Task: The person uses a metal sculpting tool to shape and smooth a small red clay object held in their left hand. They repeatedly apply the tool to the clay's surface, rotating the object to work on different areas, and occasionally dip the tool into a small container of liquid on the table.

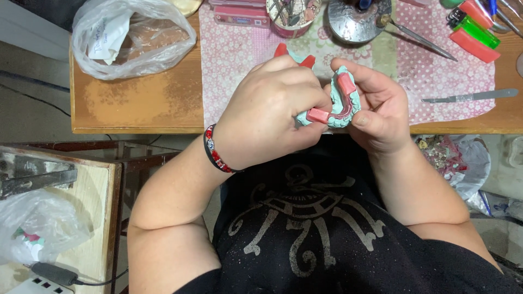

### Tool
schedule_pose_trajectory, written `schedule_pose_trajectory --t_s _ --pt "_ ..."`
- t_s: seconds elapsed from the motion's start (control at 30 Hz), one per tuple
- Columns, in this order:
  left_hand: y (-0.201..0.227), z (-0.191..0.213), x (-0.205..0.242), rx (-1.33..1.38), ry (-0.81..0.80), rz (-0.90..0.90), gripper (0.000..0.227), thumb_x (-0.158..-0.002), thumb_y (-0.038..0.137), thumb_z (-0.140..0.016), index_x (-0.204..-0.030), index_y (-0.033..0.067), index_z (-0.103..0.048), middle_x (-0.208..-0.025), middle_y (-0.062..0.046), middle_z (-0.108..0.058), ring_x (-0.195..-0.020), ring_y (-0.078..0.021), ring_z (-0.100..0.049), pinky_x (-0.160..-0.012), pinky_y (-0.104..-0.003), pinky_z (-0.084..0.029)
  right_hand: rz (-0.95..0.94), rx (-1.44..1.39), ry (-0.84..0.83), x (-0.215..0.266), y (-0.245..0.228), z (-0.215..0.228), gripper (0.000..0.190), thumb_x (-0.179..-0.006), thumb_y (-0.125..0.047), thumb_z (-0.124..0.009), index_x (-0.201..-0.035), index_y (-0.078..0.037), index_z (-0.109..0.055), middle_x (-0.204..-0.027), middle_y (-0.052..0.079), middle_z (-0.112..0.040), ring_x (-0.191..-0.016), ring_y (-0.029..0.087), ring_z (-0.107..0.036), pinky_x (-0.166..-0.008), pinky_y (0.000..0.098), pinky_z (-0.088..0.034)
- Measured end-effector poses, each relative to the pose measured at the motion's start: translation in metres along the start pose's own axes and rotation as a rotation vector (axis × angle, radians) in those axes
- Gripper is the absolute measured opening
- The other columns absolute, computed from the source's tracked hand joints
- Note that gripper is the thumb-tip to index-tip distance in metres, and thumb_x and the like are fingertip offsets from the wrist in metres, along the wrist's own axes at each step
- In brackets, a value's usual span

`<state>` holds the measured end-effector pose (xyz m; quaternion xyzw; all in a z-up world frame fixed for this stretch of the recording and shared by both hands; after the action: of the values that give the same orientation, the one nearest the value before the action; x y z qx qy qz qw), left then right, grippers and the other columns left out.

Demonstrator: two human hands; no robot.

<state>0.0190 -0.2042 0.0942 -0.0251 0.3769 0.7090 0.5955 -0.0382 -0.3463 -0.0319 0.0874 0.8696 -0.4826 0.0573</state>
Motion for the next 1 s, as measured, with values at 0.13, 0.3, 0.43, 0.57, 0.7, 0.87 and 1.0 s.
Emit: schedule_pose_trajectory --t_s 0.13,0.3,0.43,0.57,0.7,0.87,1.0 --pt "0.002 -0.001 0.002 -0.042 -0.012 -0.013 0.011 -0.086 0.017 -0.078 -0.088 0.0141 -0.068 -0.088 -0.002 -0.066 -0.081 -0.0313 -0.053 -0.073 -0.044 -0.045 0.007 0.009 -0.018 0.000 0.000 0.000 0.083 -0.086 -0.024 -0.084 -0.155 0.006 -0.048 -0.112 0.018 -0.071 -0.100 0.021 -0.072 -0.090 0.0276 -0.060" --pt "0.004 0.000 0.004 -0.117 -0.017 0.023 0.011 -0.089 0.022 -0.076 -0.092 0.0161 -0.067 -0.090 0.000 -0.065 -0.087 -0.0310 -0.055 -0.077 -0.045 -0.046 0.008 0.012 -0.036 0.000 0.000 0.001 0.083 -0.087 -0.024 -0.083 -0.156 0.005 -0.047 -0.113 0.018 -0.070 -0.099 0.020 -0.071 -0.089 0.0267 -0.059" --pt "0.002 0.002 0.006 -0.089 -0.008 0.002 0.011 -0.090 0.021 -0.076 -0.090 0.0161 -0.066 -0.089 0.001 -0.065 -0.087 -0.0302 -0.055 -0.077 -0.044 -0.044 -0.025 0.024 -0.032 0.003 0.003 0.003 0.086 -0.086 -0.025 -0.084 -0.157 0.005 -0.045 -0.116 0.020 -0.070 -0.102 0.021 -0.071 -0.090 0.0267 -0.059" --pt "0.000 -0.001 0.010 -0.131 -0.076 -0.011 0.017 -0.090 0.024 -0.079 -0.098 0.0158 -0.066 -0.095 0.000 -0.064 -0.093 -0.0310 -0.055 -0.079 -0.046 -0.045 -0.016 0.099 -0.069 0.002 0.001 -0.001 0.083 -0.088 -0.021 -0.081 -0.157 0.005 -0.044 -0.119 0.020 -0.069 -0.102 0.021 -0.071 -0.094 0.0302 -0.061" --pt "0.004 0.001 0.014 -0.197 -0.058 -0.048 0.019 -0.093 0.024 -0.080 -0.101 0.0118 -0.067 -0.095 -0.001 -0.064 -0.091 -0.0314 -0.055 -0.077 -0.047 -0.046 -0.045 0.146 -0.068 0.003 0.002 -0.001 0.084 -0.087 -0.019 -0.080 -0.158 0.006 -0.042 -0.125 0.022 -0.070 -0.105 0.020 -0.073 -0.094 0.0289 -0.063" --pt "0.007 0.007 0.013 -0.096 -0.027 -0.082 0.009 -0.099 0.017 -0.074 -0.099 0.0092 -0.069 -0.094 -0.005 -0.064 -0.088 -0.0325 -0.054 -0.079 -0.045 -0.047 -0.046 0.172 -0.075 0.002 0.001 -0.002 0.084 -0.087 -0.021 -0.079 -0.158 0.004 -0.042 -0.125 0.023 -0.069 -0.103 0.022 -0.073 -0.092 0.0284 -0.063" --pt "0.010 0.014 0.012 0.023 -0.029 -0.091 0.010 -0.102 0.015 -0.073 -0.101 0.0059 -0.068 -0.098 -0.008 -0.066 -0.089 -0.0324 -0.055 -0.085 -0.043 -0.048 -0.027 0.172 -0.053 0.002 0.001 -0.001 0.083 -0.087 -0.021 -0.080 -0.157 0.005 -0.045 -0.125 0.018 -0.071 -0.109 0.018 -0.072 -0.095 0.0271 -0.063"
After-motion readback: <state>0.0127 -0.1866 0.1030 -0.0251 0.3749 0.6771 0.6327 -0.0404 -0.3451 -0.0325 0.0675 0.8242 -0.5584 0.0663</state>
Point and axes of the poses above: each hand's wrist, its own x-axis away from the middle knuckle, its own z-axis out of the back of the hand, y = z × x, the point moved 8 cm from there along -x, towards the middle knuckle
